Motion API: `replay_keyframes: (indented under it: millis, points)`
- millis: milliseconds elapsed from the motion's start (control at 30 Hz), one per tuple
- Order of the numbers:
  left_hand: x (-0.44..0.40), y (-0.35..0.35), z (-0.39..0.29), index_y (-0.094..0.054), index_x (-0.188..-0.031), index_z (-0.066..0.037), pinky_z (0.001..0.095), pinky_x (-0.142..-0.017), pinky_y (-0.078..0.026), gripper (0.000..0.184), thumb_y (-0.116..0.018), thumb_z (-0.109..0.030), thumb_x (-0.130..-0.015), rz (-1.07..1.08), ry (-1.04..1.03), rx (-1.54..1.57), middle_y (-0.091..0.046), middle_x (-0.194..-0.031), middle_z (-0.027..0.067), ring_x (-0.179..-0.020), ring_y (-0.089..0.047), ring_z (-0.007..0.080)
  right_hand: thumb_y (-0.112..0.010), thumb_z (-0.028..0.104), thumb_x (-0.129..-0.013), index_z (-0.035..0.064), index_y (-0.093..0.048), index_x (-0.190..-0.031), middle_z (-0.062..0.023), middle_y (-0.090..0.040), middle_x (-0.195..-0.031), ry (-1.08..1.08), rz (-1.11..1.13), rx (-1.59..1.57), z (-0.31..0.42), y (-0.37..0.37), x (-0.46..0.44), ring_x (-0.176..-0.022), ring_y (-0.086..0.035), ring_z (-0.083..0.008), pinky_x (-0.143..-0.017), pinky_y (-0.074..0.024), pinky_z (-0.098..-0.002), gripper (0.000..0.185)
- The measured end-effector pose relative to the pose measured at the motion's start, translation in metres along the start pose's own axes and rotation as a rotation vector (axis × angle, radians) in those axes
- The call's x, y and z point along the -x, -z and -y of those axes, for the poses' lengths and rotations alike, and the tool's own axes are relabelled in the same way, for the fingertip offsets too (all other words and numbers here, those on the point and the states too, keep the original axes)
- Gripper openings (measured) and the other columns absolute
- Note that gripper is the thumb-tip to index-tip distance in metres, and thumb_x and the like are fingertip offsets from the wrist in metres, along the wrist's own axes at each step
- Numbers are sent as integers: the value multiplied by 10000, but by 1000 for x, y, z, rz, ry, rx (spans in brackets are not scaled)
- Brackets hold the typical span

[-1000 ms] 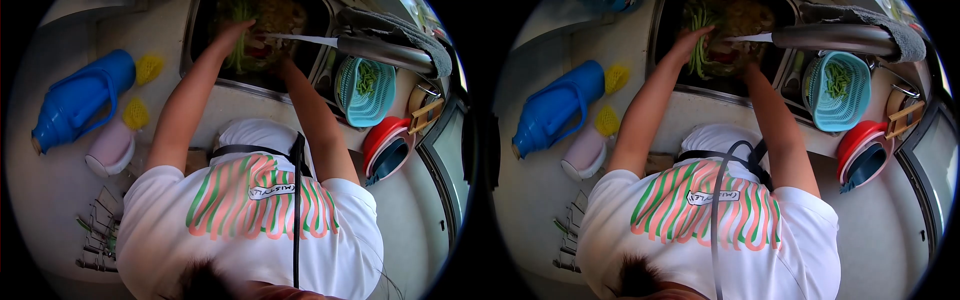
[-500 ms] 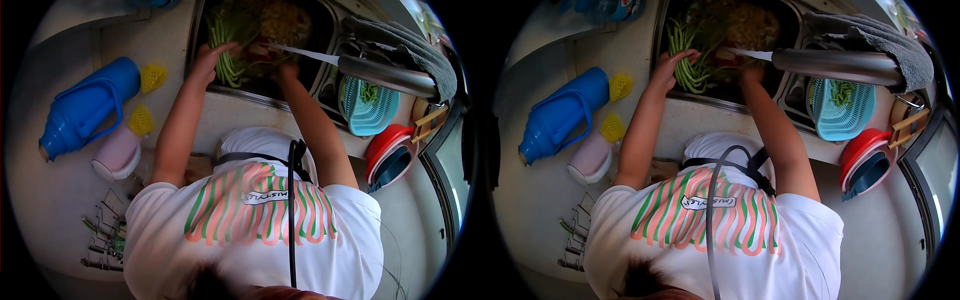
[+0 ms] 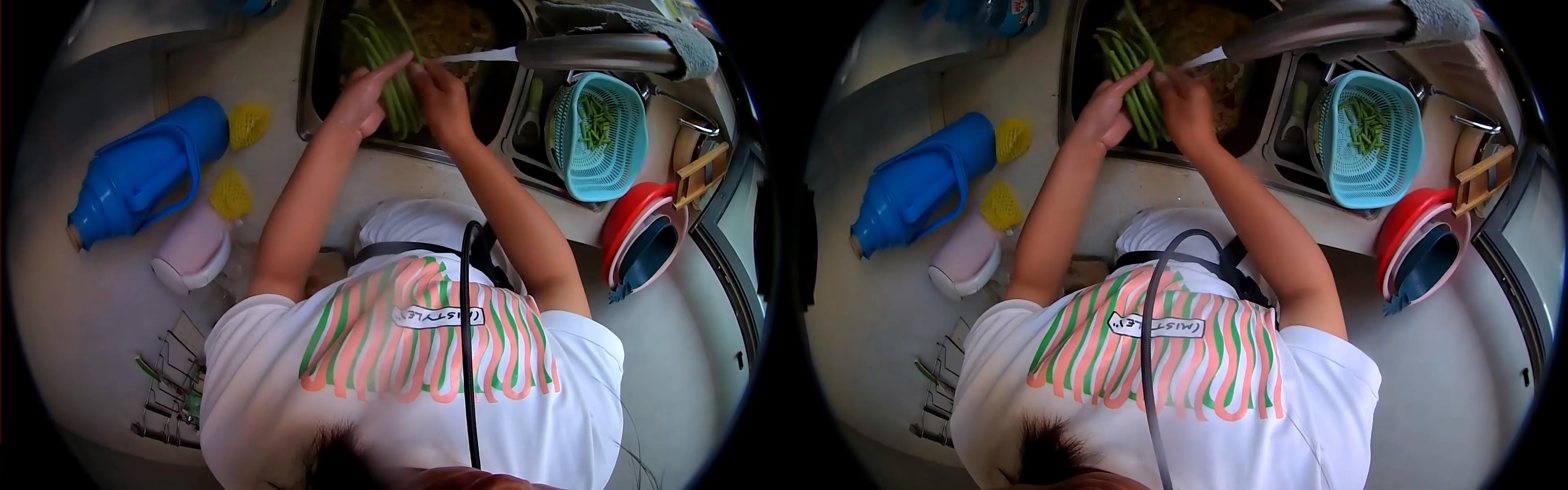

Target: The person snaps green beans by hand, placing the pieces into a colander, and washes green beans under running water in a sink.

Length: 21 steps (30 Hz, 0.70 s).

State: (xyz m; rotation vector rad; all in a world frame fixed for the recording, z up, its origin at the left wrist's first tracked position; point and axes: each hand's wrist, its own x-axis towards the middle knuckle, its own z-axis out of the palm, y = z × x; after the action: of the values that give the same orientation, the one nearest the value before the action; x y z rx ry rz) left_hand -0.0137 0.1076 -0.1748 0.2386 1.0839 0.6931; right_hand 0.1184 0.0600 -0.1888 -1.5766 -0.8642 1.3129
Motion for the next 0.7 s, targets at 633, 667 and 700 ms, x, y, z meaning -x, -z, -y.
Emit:
replay_keyframes:
  millis: [633,667,700]
  points:
    - [-18,-9,43,-611,-1184,-22,352,-863,-551,297,-691,-41,-899,55,-119,-226,-678,-1077,79,-981,-670,198,-673,198,-931,74,-702,-1178,-119,-701,-1074,70,336,428,-43,43,-75,-936,-661,-226,-777,-511,-378,278]
    - [-19,-13,42,-622,-1166,-26,353,-852,-551,272,-690,-47,-903,24,-128,-221,-683,-1054,76,-962,-671,194,-670,203,-924,69,-698,-1154,-118,-693,-1043,29,318,264,-51,52,-89,-904,-663,-240,-752,-516,-397,268]
    - [-30,-6,46,-646,-1104,-42,352,-815,-547,201,-698,-98,-918,-24,-89,-249,-691,-954,68,-897,-672,197,-667,208,-916,65,-694,-1130,-116,-686,-1013,-9,297,100,-58,60,-101,-872,-666,-254,-727,-521,-415,259]
